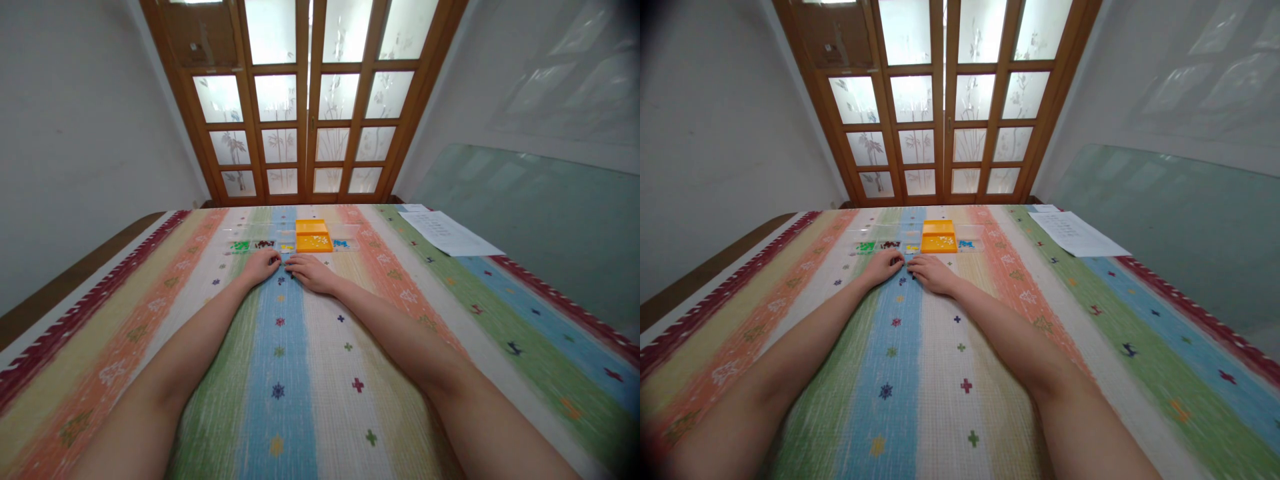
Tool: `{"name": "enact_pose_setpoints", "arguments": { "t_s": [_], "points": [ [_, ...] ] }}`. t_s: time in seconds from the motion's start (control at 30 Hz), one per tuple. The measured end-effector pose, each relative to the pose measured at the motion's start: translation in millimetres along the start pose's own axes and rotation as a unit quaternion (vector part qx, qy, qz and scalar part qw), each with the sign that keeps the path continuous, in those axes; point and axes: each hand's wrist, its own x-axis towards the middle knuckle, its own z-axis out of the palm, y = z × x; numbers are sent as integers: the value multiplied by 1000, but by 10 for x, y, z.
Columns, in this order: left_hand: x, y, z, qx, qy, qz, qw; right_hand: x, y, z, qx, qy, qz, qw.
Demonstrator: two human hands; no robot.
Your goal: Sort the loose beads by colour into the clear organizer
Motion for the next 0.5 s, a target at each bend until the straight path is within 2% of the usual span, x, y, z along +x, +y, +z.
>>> {"name": "enact_pose_setpoints", "arguments": {
  "t_s": [0.27,0.5],
  "points": [
    [4,-51,35,-1,27,-42,999,21,-112,-26,-55,-16,-21,998],
    [11,-80,55,1,27,-34,999,31,-145,-52,-67,-10,-32,997]
  ]
}}
